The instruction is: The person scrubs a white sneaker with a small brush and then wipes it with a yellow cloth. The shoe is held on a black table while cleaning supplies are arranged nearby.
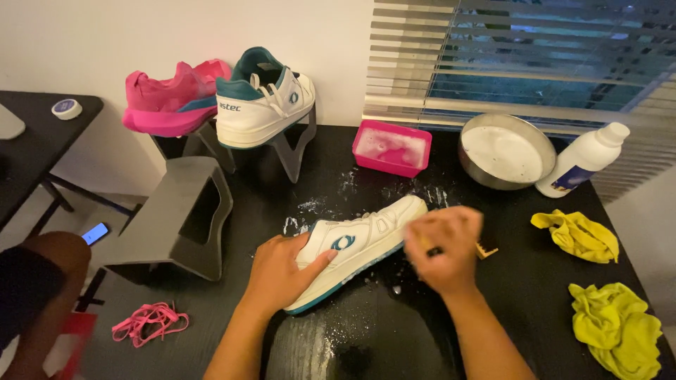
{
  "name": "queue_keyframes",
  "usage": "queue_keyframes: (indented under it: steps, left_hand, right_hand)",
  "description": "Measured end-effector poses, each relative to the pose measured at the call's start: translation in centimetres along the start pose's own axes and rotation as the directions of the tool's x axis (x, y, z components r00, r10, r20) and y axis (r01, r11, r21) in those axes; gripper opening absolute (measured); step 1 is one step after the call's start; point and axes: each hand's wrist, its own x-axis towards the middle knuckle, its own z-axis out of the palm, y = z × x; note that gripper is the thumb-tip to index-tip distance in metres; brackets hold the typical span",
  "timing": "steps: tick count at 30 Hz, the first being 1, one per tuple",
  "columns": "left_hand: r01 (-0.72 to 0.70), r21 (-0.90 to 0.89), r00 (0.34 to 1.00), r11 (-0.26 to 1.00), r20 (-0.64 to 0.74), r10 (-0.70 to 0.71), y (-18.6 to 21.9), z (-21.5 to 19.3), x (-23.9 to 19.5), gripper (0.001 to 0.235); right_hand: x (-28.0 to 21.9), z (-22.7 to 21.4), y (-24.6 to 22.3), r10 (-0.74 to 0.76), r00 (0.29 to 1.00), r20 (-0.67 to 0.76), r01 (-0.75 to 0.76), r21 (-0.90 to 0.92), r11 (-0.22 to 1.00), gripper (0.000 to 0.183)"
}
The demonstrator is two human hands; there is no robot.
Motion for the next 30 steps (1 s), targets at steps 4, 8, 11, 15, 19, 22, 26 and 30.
queue_keyframes:
  steps: [4, 8, 11, 15, 19, 22, 26, 30]
  left_hand:
    - [-0.008, -0.006, 1.000, 1.000, -0.010, 0.008, 0.2, -0.2, 0.1, 0.056]
    - [0.010, -0.031, 1.000, 0.999, 0.001, -0.010, 0.4, -0.2, 0.1, 0.058]
    - [0.014, -0.038, 1.000, 0.999, -0.006, -0.015, 0.3, -0.3, 0.0, 0.058]
    - [0.001, -0.010, 1.000, 1.000, -0.002, -0.001, 0.2, 0.0, 0.1, 0.054]
    - [0.017, -0.024, 1.000, 1.000, -0.002, -0.017, 0.3, 0.0, 0.1, 0.061]
    - [0.017, -0.006, 1.000, 1.000, -0.005, -0.017, 0.3, -0.3, 0.1, 0.059]
    - [0.003, -0.036, 1.000, 0.999, -0.007, -0.003, 0.2, -0.2, 0.1, 0.056]
    - [0.005, -0.059, 1.000, 0.998, -0.015, -0.005, 0.1, -0.1, -0.1, 0.060]
  right_hand:
    - [1.0, -0.4, -2.2, -0.012, 0.989, -0.145, 0.002, -0.069, 0.998, 0.012]
    - [0.2, 1.2, -5.2, -0.317, 0.947, 0.046, 0.317, 0.023, 0.948, 0.011]
    - [0.5, 1.3, -4.1, -0.291, 0.956, 0.049, 0.291, 0.002, 0.957, 0.015]
    - [1.2, 0.4, -4.5, -0.185, 0.982, -0.026, 0.183, -0.057, 0.981, 0.016]
    - [2.8, 0.5, -10.4, -0.287, 0.920, 0.266, 0.215, 0.267, 0.939, 0.023]
    - [-0.1, 2.0, -7.4, -0.351, 0.914, 0.204, 0.343, 0.076, 0.936, 0.013]
    - [1.4, 0.7, -4.8, -0.209, 0.978, 0.026, 0.210, -0.077, 0.975, 0.014]
    - [1.7, 0.6, -7.3, -0.362, 0.922, 0.134, 0.351, 0.104, 0.931, 0.014]
